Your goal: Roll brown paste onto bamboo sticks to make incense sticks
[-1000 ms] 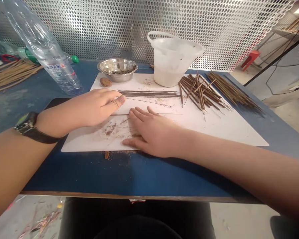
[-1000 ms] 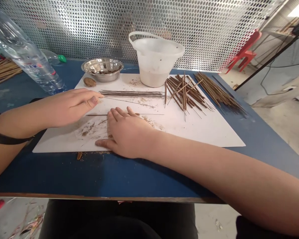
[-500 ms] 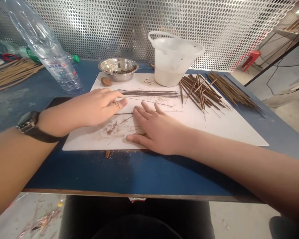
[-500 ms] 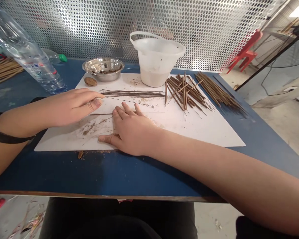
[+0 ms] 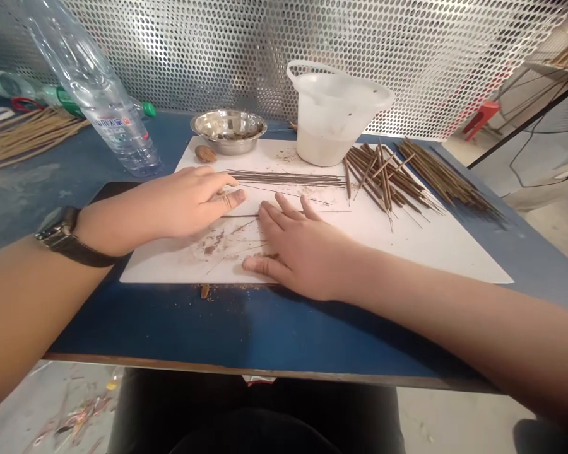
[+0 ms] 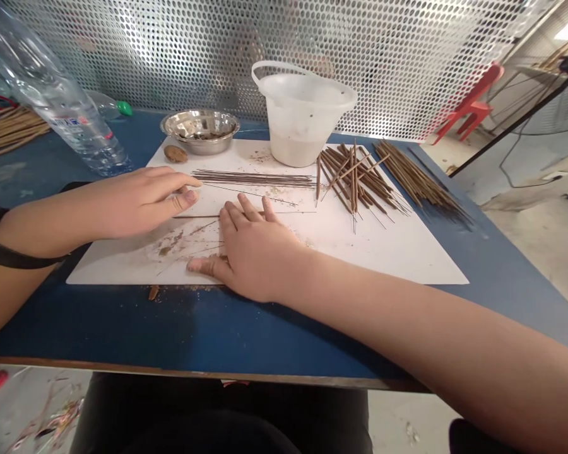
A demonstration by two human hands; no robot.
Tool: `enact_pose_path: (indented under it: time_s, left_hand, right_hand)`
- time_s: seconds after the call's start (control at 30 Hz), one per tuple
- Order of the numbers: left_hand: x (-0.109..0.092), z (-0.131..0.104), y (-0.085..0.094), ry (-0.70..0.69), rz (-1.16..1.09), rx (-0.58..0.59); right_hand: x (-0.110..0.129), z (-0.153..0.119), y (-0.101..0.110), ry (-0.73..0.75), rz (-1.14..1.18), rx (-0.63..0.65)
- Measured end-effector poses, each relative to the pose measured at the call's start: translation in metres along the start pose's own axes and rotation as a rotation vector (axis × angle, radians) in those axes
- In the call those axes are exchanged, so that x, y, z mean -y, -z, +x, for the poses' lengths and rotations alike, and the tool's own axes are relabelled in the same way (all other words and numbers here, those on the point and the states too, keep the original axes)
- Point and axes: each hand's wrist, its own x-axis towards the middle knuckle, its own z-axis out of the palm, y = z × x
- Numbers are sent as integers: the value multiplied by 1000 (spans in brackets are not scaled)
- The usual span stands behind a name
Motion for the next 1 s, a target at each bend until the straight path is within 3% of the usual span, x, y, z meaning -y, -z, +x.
enact_pose_path:
  time_s: [0.17,0.4,0.6,0.83,1.0]
  left_hand:
    - [-7,-2,1,80,73,52]
    - [-9,-6,1,88,82,15]
    - [-8,-6,1,87,71,43]
    - [-12,-6,3,106,97,52]
    - [-10,-5,3,112,73,55]
  right_hand:
    - [14,-18,-5,-10,-8,17]
    - [1,1,-4,-19,-26,-48]
    - [11,-17,-9,5,-26,-54]
    - [-3,5,-5,-46,-81,-50]
    - [0,-3,-4,-21,-36,-99]
